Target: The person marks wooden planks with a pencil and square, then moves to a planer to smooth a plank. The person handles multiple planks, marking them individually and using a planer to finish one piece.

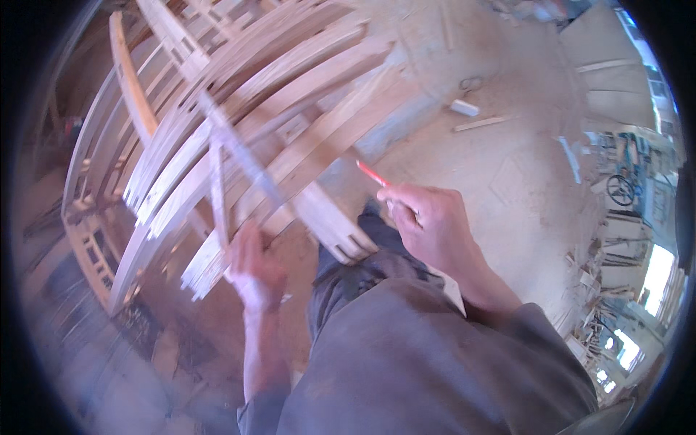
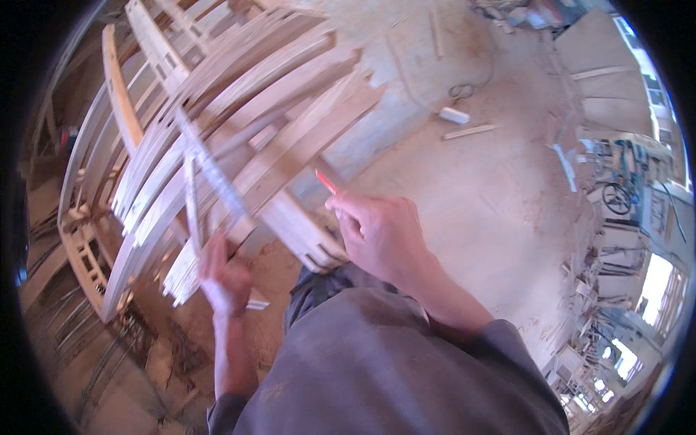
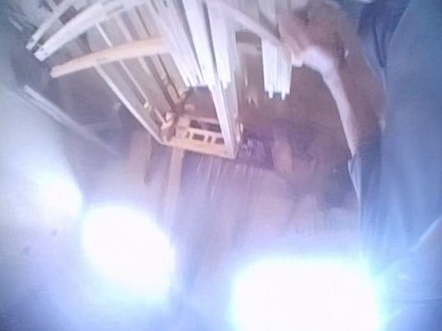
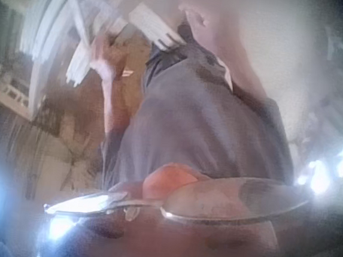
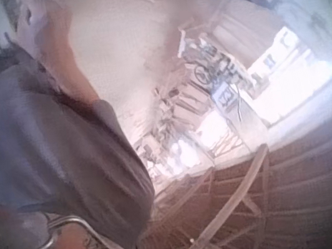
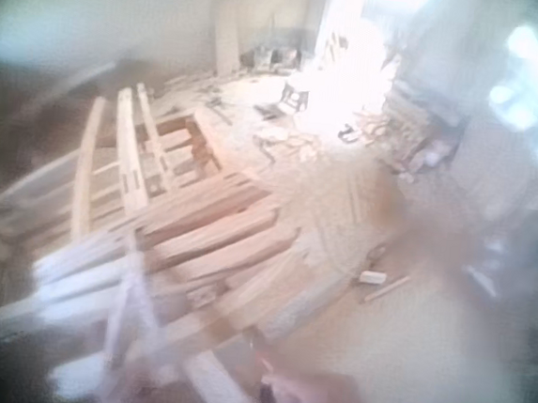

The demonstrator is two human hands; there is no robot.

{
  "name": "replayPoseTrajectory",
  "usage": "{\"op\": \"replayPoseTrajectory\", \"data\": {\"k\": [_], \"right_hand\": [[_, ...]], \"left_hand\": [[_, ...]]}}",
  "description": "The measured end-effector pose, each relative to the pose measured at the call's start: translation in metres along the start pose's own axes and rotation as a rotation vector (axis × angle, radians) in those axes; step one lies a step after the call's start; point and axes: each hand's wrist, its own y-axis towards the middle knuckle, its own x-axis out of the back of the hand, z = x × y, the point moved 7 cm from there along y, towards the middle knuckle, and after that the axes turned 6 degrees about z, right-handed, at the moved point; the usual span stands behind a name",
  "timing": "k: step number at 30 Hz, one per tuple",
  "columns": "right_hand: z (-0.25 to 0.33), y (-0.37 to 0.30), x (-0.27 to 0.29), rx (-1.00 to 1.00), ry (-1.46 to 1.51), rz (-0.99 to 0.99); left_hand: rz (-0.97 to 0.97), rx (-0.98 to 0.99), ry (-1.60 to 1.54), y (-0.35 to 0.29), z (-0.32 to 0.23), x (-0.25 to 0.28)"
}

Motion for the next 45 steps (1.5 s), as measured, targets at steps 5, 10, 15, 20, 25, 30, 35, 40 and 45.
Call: {"op": "replayPoseTrajectory", "data": {"k": [5,10,15,20,25,30,35,40,45], "right_hand": [[-0.081,0.014,0.046,-0.239,0.259,-0.282],[-0.129,0.066,0.066,-0.170,0.173,-0.440],[-0.141,0.118,0.061,-0.124,-0.076,-0.363],[-0.179,0.158,0.037,-0.037,-0.073,-0.214],[-0.196,0.168,0.035,-0.164,0.025,-0.142],[-0.220,0.173,0.047,-0.162,-0.088,-0.091],[-0.243,0.183,0.053,-0.125,-0.026,-0.083],[-0.252,0.187,0.053,-0.224,0.121,-0.114],[-0.197,0.180,0.056,-0.194,-0.249,-0.134]], "left_hand": [[-0.261,0.068,-0.165,-0.005,-0.001,0.067],[-0.233,0.000,0.119,0.054,0.055,0.091],[-0.122,-0.034,0.089,0.144,0.118,0.074],[-0.110,-0.070,0.190,0.170,0.140,0.056],[-0.294,0.059,0.163,0.116,0.126,0.070],[-0.619,0.557,-0.010,-0.033,0.159,0.106],[-0.655,0.958,-0.316,-0.134,0.208,0.080],[-0.506,0.939,-0.462,-0.122,0.199,0.069],[-0.375,0.968,-0.397,-0.124,0.208,0.068]]}}
